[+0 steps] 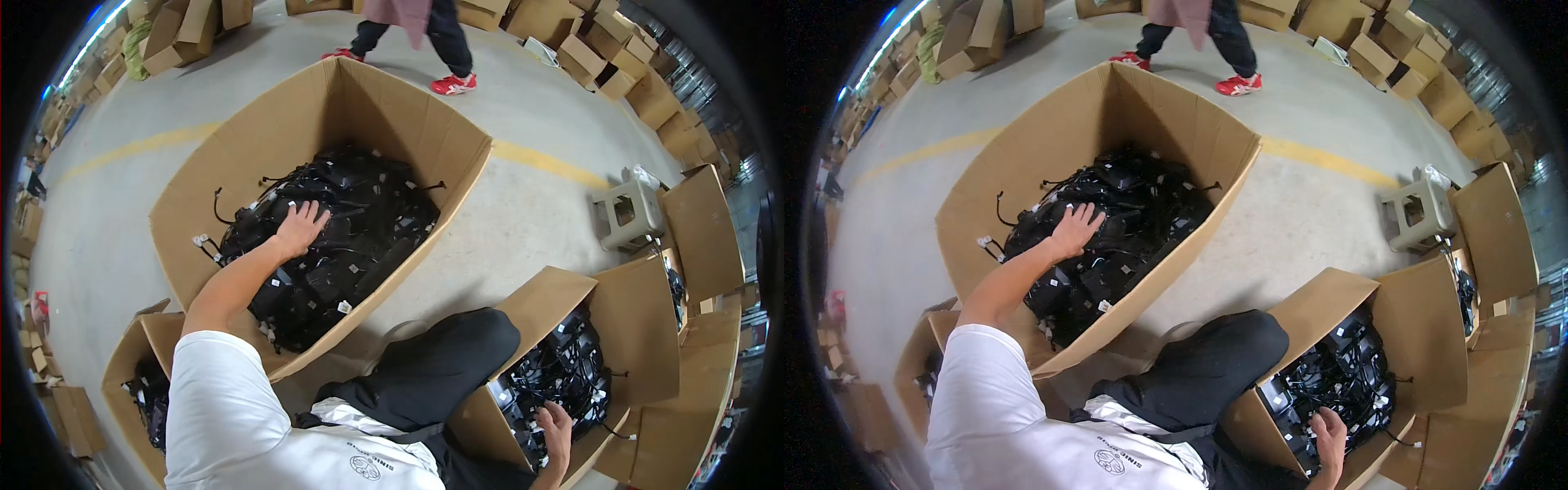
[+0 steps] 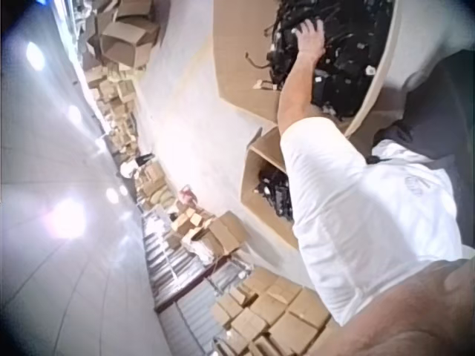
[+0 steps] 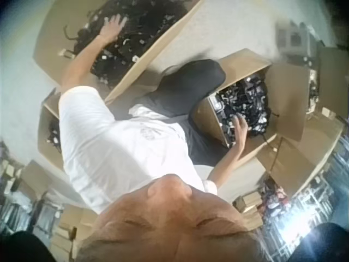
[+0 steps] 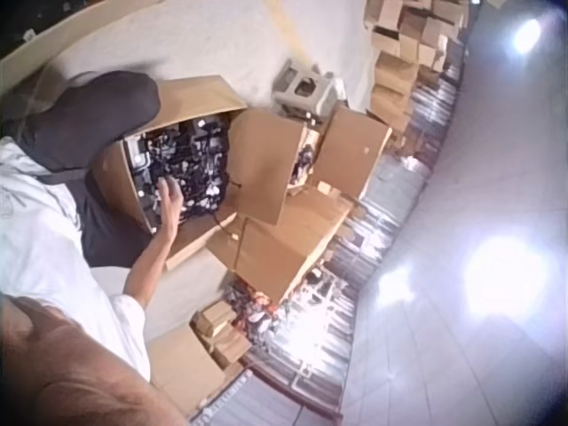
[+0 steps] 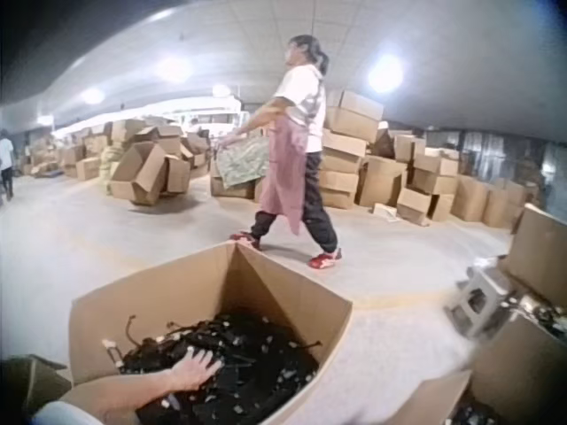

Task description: The person sits on the floor between two large cardboard boxes and repeatedly picks up black electronic devices from the left box. They briefly inspect each device and place it into the right box. The process is repetitive and involves handling the devices one at a time.

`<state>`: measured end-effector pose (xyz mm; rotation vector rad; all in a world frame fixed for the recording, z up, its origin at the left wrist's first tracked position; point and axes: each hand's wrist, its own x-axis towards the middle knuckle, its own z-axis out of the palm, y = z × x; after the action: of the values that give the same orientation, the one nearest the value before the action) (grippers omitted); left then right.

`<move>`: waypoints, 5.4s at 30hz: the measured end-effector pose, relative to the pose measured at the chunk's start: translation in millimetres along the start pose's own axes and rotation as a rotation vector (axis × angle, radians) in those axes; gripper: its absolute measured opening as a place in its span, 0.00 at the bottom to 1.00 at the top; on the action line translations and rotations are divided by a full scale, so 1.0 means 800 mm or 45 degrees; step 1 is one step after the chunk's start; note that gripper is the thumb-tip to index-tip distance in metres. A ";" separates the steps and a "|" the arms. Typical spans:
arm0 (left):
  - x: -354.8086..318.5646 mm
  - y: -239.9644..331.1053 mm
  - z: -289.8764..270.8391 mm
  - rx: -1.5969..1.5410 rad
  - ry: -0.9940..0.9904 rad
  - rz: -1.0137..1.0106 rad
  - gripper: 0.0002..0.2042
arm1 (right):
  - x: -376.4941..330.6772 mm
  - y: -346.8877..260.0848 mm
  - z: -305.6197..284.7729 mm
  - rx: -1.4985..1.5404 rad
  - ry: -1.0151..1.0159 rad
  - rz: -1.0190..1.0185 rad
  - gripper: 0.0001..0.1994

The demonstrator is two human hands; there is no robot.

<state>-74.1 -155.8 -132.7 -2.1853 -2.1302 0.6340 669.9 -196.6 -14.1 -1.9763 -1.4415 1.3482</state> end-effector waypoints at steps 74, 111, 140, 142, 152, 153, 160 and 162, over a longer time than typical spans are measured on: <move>-0.103 0.330 -0.456 -2.634 -0.074 0.245 0.16 | -0.097 -0.207 0.138 0.420 0.807 -1.330 0.47; 0.039 0.336 -0.530 -0.612 1.216 0.922 0.28 | 0.095 0.026 0.044 1.056 0.384 -0.123 0.25; -0.051 0.081 -0.005 -1.234 -0.438 -0.276 0.48 | 0.111 0.031 0.114 0.131 0.254 0.027 0.30; -0.059 0.107 -0.026 -1.123 -0.309 -0.331 0.47 | 0.108 0.031 0.111 0.086 0.245 0.021 0.30; -0.042 0.082 -0.013 -2.021 -0.325 -0.531 0.14 | 0.100 0.035 0.107 -0.017 0.189 -0.059 0.25; -0.050 0.073 -0.023 -2.113 -0.359 -0.505 0.13 | 0.092 0.034 0.104 -0.045 0.206 -0.128 0.22; -0.066 0.035 -0.026 -1.456 -0.224 -0.034 0.11 | 0.088 0.050 0.104 0.003 0.330 -0.238 0.16; -0.065 0.086 -0.027 -1.486 -0.208 -0.171 0.11 | 0.087 0.028 0.108 -0.094 0.315 -0.253 0.16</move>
<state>-1.2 -204.7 -119.1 -2.3252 -3.1811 -0.6767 612.0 -166.5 -106.4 -1.9072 -1.5387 0.9434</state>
